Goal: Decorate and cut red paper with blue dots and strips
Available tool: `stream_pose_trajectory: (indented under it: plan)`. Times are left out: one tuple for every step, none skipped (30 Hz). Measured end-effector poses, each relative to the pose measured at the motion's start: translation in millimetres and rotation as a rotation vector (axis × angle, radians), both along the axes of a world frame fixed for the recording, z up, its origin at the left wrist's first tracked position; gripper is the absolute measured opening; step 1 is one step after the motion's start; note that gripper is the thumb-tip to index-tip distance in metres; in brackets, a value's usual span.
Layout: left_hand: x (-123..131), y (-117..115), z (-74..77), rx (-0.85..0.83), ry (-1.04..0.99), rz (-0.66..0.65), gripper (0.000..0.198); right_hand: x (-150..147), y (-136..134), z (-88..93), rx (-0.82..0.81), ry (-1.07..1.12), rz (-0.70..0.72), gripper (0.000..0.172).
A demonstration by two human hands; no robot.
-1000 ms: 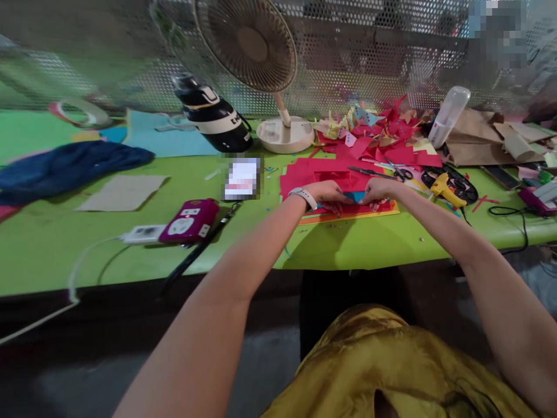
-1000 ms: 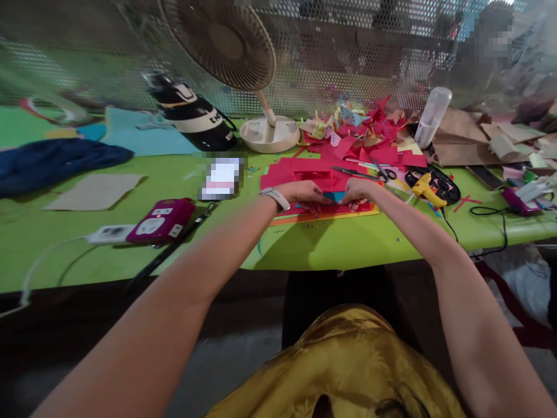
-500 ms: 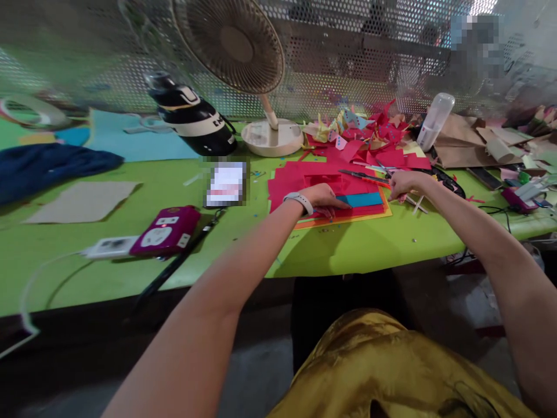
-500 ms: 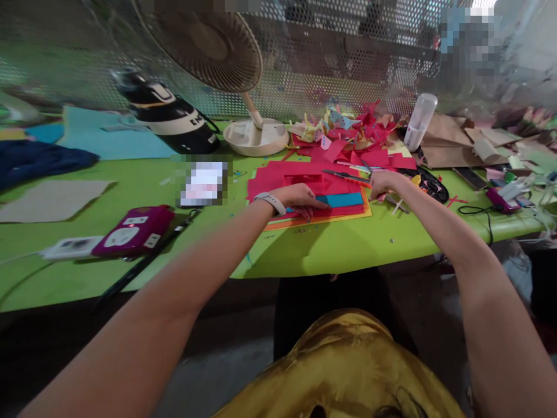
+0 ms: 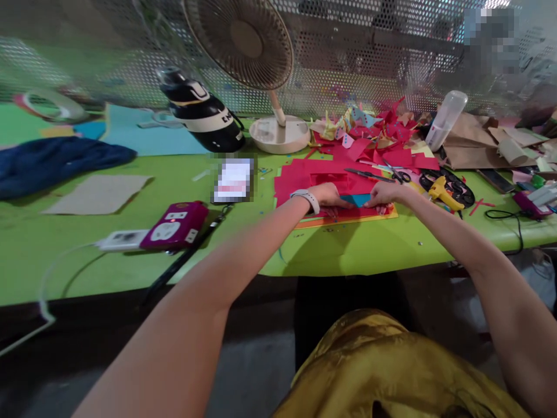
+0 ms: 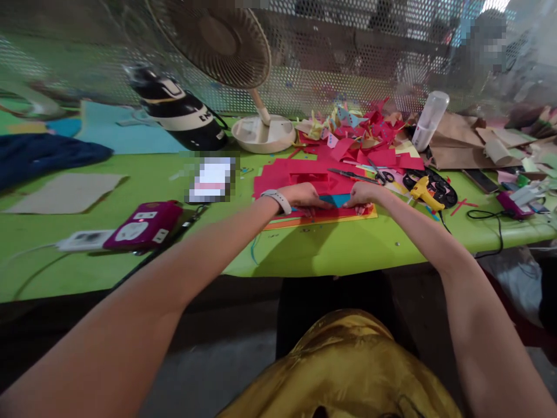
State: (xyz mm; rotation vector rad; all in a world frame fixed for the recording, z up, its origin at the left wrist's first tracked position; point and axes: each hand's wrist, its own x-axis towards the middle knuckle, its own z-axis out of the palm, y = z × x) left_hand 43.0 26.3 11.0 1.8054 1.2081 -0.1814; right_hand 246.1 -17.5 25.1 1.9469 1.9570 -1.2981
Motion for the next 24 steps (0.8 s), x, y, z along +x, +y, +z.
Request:
stream_pose_trajectory:
  plan:
    - [-3.7,0.6,-0.2,-0.001,0.008,-0.004,0.045,0.5,-0.5,0.8,0.0,0.0,-0.002,0.044]
    - [-8.5,1.6,-0.7,0.0,0.015,-0.01,0.046,0.6,-0.8,1.5,0.002,0.0,-0.003,0.042]
    - [-14.5,3.1,-1.7,0.004,0.02,-0.018,0.047,0.5,-1.0,1.8,0.002,-0.001,-0.005,0.04]
    - [-21.7,4.8,-2.9,0.011,0.025,-0.027,0.047,0.4,-1.0,1.7,0.003,-0.002,-0.008,0.038]
    - [-29.9,6.8,-4.3,0.015,0.033,-0.045,0.047,0.1,-0.9,1.2,0.006,-0.001,-0.012,0.037]
    - [-39.0,8.8,-5.6,0.019,0.046,-0.049,0.049,0.0,-0.8,0.4,0.009,0.002,-0.014,0.037]
    - [-48.7,10.7,-6.8,0.022,0.066,-0.034,0.051,-0.2,-0.6,-0.6,0.012,0.001,-0.016,0.037]
    - [-58.6,12.5,-7.8,0.013,0.093,-0.019,0.052,-0.3,-0.4,-1.6,0.013,-0.005,-0.016,0.038]
    - [-68.4,14.1,-8.6,0.012,0.106,-0.002,0.052,-0.5,-0.4,-2.5,0.014,-0.01,-0.016,0.038]
    - [-77.9,15.5,-9.0,0.009,0.122,0.009,0.052,-0.7,-0.6,-3.2,0.015,-0.01,-0.018,0.038]
    - [-86.9,16.8,-9.0,-0.005,0.141,0.015,0.052,-1.0,-1.1,-3.6,0.019,-0.008,-0.022,0.038]
    - [-95.2,17.9,-8.5,-0.016,0.153,0.025,0.052,-1.3,-1.9,-3.7,0.026,-0.004,-0.025,0.038]
    - [-102.7,18.9,-7.4,-0.015,0.17,0.032,0.052,-1.7,-3.0,-3.5,0.041,-0.003,-0.025,0.038]
    - [-109.4,19.7,-5.7,-0.012,0.183,0.03,0.051,-2.1,-4.5,-3.0,0.067,-0.007,-0.017,0.037]
    - [-115.2,20.2,-3.4,-0.004,0.193,0.02,0.051,-2.5,-6.3,-2.4,0.11,-0.027,-0.003,0.035]
    - [-120.1,20.4,-0.5,0.009,0.195,0.013,0.052,-2.9,-8.4,-1.7,0.171,-0.06,0.018,0.031]
    - [-124.1,20.2,2.9,0.027,0.195,0.013,0.052,-3.4,-10.8,-1.0,0.248,-0.101,0.041,0.026]
    - [-127.1,19.5,6.6,0.049,0.185,0.023,0.052,-4.0,-13.4,-0.6,0.332,-0.145,0.064,0.024]
    - [-128.9,18.3,10.3,0.072,0.16,0.045,0.053,-4.6,-16.1,-0.3,0.409,-0.186,0.088,0.025]
    - [-129.5,16.8,13.9,0.093,0.124,0.078,0.053,-5.4,-18.8,-0.2,0.465,-0.219,0.115,0.027]
    - [-128.8,14.8,17.2,0.108,0.073,0.119,0.052,-6.3,-21.4,-0.3,0.496,-0.241,0.141,0.026]
    - [-126.7,12.6,19.8,0.115,0.01,0.164,0.052,-7.3,-23.8,-0.5,0.506,-0.25,0.166,0.023]
    - [-123.2,10.2,21.6,0.113,-0.054,0.209,0.05,-8.3,-25.9,-0.7,0.504,-0.253,0.188,0.02]
    - [-118.4,7.6,22.7,0.107,-0.119,0.249,0.049,-9.2,-27.8,-0.7,0.498,-0.251,0.205,0.017]
